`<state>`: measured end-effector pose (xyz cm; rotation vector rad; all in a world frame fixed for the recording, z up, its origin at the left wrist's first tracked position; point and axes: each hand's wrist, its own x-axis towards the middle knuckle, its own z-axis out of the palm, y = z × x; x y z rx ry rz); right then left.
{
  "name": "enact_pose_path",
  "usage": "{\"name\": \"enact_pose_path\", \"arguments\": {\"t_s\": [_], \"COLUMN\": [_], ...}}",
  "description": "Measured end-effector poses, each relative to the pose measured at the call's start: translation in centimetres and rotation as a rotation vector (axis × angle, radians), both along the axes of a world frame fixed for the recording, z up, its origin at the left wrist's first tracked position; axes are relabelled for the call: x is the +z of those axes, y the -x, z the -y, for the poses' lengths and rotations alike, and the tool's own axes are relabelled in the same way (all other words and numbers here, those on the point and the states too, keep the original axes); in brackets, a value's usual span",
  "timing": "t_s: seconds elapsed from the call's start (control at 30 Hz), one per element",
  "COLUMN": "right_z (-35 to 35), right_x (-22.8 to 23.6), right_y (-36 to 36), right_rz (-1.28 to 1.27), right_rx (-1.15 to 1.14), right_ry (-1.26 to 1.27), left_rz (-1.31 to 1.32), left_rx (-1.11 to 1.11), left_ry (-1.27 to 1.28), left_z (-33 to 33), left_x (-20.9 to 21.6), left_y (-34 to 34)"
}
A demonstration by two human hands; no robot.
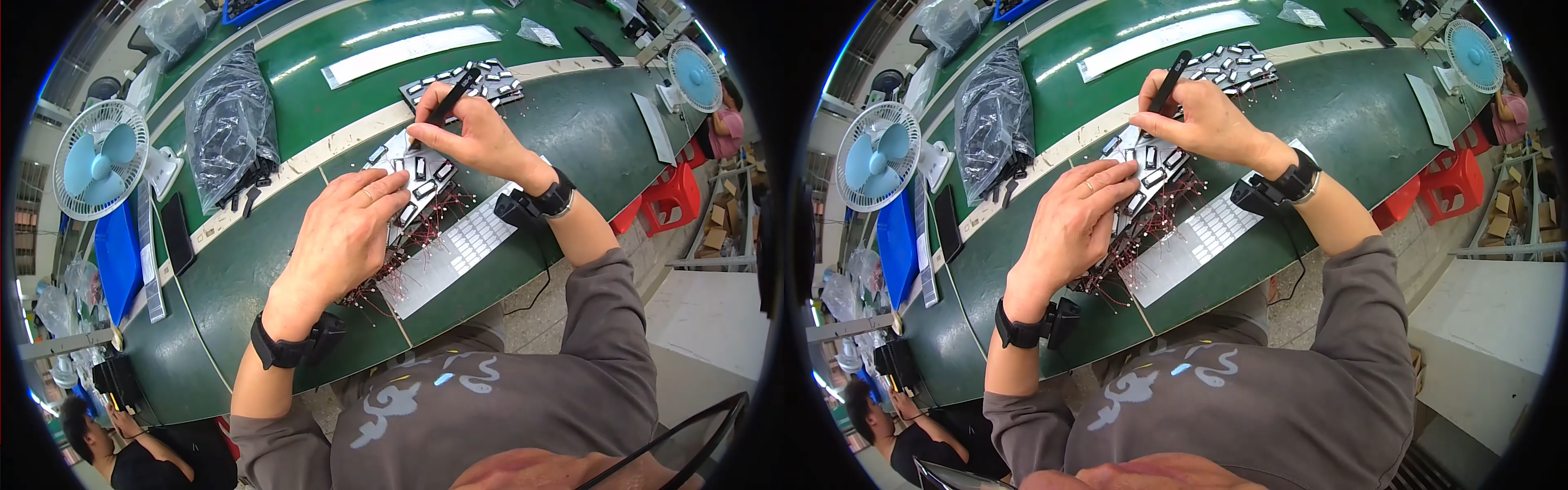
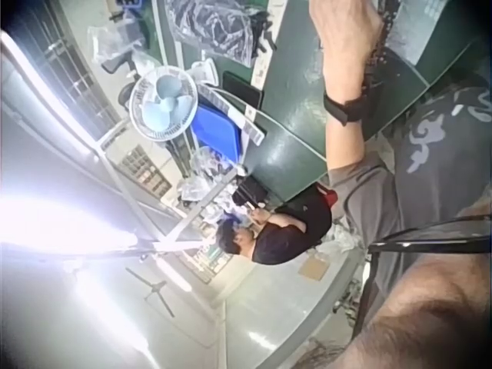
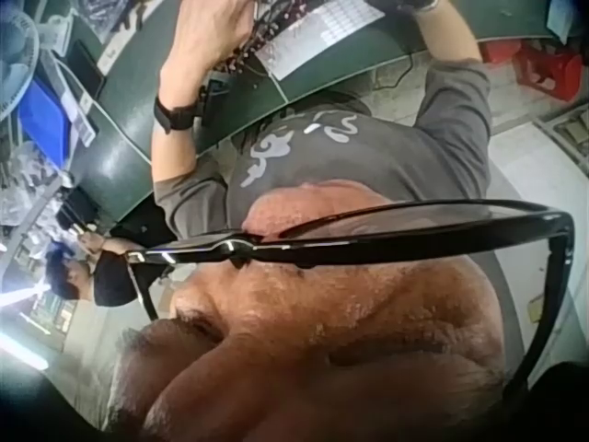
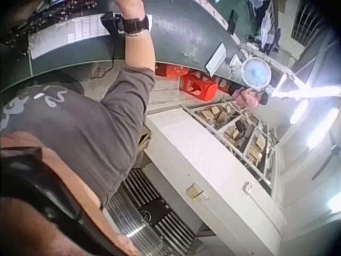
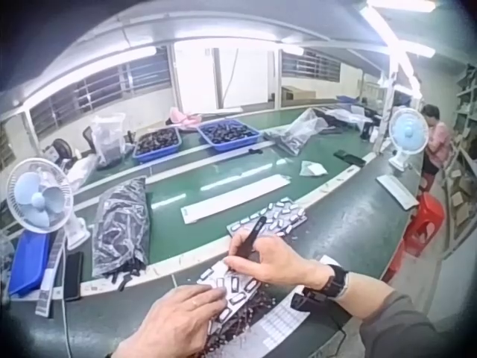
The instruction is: The person uses tweezers to peel small white stickers from a sheet and applies them to the black components of an electronic assembly, occasionally reaching for a tool from a bag on a shelf to assist.
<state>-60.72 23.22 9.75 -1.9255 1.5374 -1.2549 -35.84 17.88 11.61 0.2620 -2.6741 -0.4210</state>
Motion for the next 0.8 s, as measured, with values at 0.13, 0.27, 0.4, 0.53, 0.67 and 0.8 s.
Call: {"name": "enact_pose_path", "arguments": {"t_s": [0.13, 0.27, 0.4, 0.53, 0.67, 0.8], "right_z": [0.2, 0.1, -0.6, -1.1, -4.0, -9.7], "right_x": [-0.4, -0.7, 0.0, 0.8, 2.3, 2.8], "right_y": [-0.7, -0.9, -1.0, -0.2, 0.4, -0.3], "right_rz": [0.059, 0.114, 0.126, 0.141, 0.334, 0.313], "right_rx": [-0.036, -0.062, -0.126, -0.097, -0.111, -0.049], "right_ry": [0.054, 0.019, -0.046, 0.104, 0.155, 0.004], "left_rz": [0.004, 0.021, 0.042, 0.046, 0.008, -0.067], "left_rx": [-0.007, -0.005, 0.011, -0.007, 0.002, 0.008], "left_ry": [-0.008, -0.026, -0.040, 0.000, 0.093, 0.188], "left_z": [0.1, 0.0, -0.2, 0.2, -0.2, -3.2], "left_x": [0.0, 0.3, 0.2, 0.0, 2.1, 4.2], "left_y": [0.0, -0.1, -0.2, 0.0, -0.8, -4.8]}}
